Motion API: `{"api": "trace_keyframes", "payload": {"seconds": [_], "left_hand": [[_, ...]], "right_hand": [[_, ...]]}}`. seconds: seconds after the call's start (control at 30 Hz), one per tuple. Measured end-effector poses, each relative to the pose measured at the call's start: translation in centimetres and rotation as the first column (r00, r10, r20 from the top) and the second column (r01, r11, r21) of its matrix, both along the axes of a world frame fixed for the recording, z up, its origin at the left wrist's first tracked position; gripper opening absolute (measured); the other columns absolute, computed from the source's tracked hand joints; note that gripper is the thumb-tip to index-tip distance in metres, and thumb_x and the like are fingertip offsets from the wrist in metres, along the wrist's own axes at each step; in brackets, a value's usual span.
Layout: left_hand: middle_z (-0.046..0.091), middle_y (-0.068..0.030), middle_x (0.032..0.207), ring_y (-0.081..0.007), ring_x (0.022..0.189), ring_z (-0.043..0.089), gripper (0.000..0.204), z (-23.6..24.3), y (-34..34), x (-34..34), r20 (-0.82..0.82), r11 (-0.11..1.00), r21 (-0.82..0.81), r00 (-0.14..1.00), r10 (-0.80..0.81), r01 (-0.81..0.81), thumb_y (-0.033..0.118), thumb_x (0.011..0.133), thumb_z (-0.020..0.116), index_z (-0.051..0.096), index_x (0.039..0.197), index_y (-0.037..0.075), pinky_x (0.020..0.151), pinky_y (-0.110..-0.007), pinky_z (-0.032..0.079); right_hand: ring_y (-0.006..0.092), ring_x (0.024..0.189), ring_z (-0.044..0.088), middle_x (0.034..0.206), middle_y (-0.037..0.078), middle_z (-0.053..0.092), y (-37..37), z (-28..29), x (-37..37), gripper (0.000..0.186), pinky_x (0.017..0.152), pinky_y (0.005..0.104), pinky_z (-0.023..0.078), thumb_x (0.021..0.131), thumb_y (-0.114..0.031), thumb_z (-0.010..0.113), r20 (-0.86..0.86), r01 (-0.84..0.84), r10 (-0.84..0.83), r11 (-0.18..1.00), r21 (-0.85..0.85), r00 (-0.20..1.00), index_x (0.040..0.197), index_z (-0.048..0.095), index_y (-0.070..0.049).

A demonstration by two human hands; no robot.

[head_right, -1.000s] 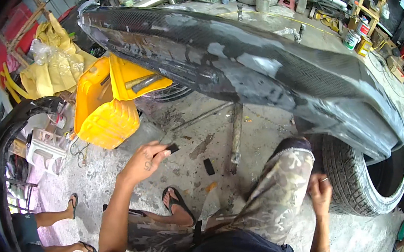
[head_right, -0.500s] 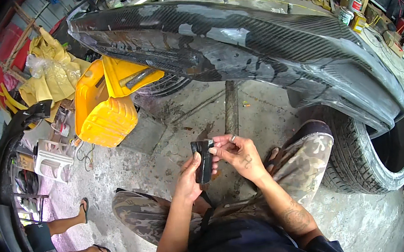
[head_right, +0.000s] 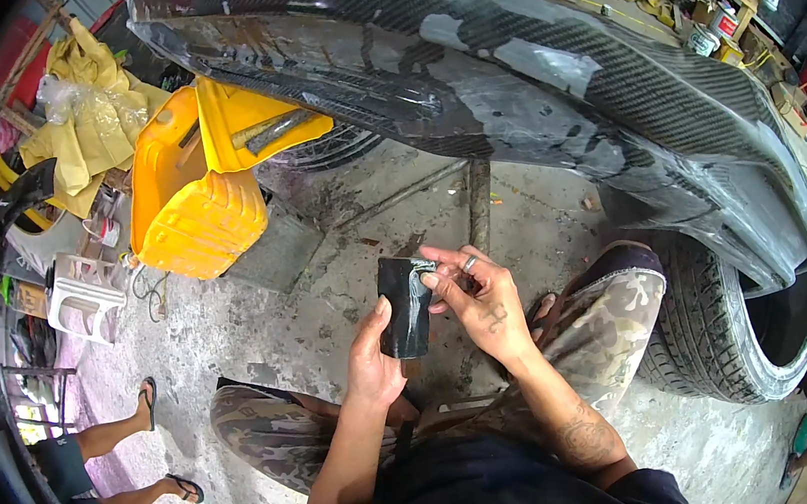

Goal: Wet sanding a carbon fiber car component using a sanding block and water from a container.

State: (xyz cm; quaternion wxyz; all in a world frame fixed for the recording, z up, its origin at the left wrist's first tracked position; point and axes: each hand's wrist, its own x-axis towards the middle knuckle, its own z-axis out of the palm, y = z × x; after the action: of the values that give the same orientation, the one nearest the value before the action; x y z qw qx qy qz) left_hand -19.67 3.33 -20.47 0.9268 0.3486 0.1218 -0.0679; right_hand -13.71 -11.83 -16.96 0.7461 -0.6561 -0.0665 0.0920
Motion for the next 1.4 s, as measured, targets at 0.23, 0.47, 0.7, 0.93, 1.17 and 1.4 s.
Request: {"api": "trace_keyframes", "payload": {"seconds": [0.23,0.47,0.7,0.93,1.17,1.4], "left_hand": [[0.067,-0.0077,0.111,-0.0173,0.094,0.067,0.034,-0.8,1.8,0.4,-0.051,0.997,0.012,0.996,-0.079,0.079,0.027,0.102,0.051,0.058,0.122,0.001,0.077,-0.032,0.057],[0.064,-0.0151,0.108,-0.0237,0.093,0.062,0.035,2.6,1.4,-0.2,0.01,0.975,-0.103,0.981,-0.194,0.194,0.026,0.102,0.049,0.055,0.126,0.0,0.07,-0.041,0.054],[0.064,0.0002,0.087,-0.0091,0.073,0.051,0.032,-8.3,5.2,5.3,-0.069,0.444,0.896,0.991,0.116,0.01,0.026,0.09,0.069,0.068,0.106,-0.002,0.066,-0.027,0.043],[0.063,-0.0092,0.103,-0.0176,0.09,0.059,0.037,-2.8,3.4,6.4,0.367,0.3,0.873,0.923,0.115,-0.384,0.021,0.095,0.064,0.061,0.126,0.001,0.081,-0.031,0.047],[0.046,-0.0073,0.09,-0.019,0.077,0.048,0.042,11.0,-1.2,10.6,0.829,0.04,0.54,0.523,-0.201,-0.841,0.002,0.09,0.063,0.061,0.132,0.008,0.069,-0.031,0.044],[0.053,-0.0114,0.1,-0.0201,0.083,0.053,0.037,9.5,-4.2,12.1,0.857,-0.026,0.499,0.498,-0.131,-0.866,0.0,0.089,0.064,0.063,0.127,0.001,0.075,-0.03,0.047]], "right_hand": [[0.0105,0.086,0.061,0.096,0.002,0.054,0.3,1.2,0.7,0.028,0.069,0.0254,0.06,0.092,-0.005,0.065,0.012,-0.111,0.111,0.994,-0.002,0.994,0.12,0.067,-0.004],[0.0128,0.098,0.056,0.11,0.002,0.057,-1.8,0.6,3.1,0.04,0.077,0.0274,0.05,0.08,-0.014,0.08,0.116,-0.321,0.321,0.947,-0.019,0.94,0.118,0.069,-0.01],[0.0198,0.111,0.057,0.128,0.012,0.054,-7.6,-0.8,5.6,0.064,0.095,0.0363,0.05,0.082,-0.019,0.078,0.115,0.236,-0.249,0.965,0.119,0.962,0.133,0.048,0.004],[0.0272,0.143,0.026,0.151,0.007,0.033,-5.8,-1.9,9.5,0.105,0.113,0.0542,0.031,0.07,-0.068,0.07,0.312,0.07,-0.203,0.918,0.389,0.928,0.145,0.032,-0.006],[0.0217,0.144,0.026,0.154,-0.001,0.034,-5.0,-5.3,13.7,0.104,0.117,0.0511,0.025,0.063,-0.066,0.074,0.221,0.06,-0.27,0.75,0.659,0.937,0.147,0.034,-0.02],[0.0229,0.14,0.035,0.151,0.0,0.039,-5.1,-6.9,15.1,0.096,0.117,0.0442,0.028,0.071,-0.057,0.078,0.205,0.11,-0.306,0.762,0.638,0.93,0.147,0.036,-0.016]]}}
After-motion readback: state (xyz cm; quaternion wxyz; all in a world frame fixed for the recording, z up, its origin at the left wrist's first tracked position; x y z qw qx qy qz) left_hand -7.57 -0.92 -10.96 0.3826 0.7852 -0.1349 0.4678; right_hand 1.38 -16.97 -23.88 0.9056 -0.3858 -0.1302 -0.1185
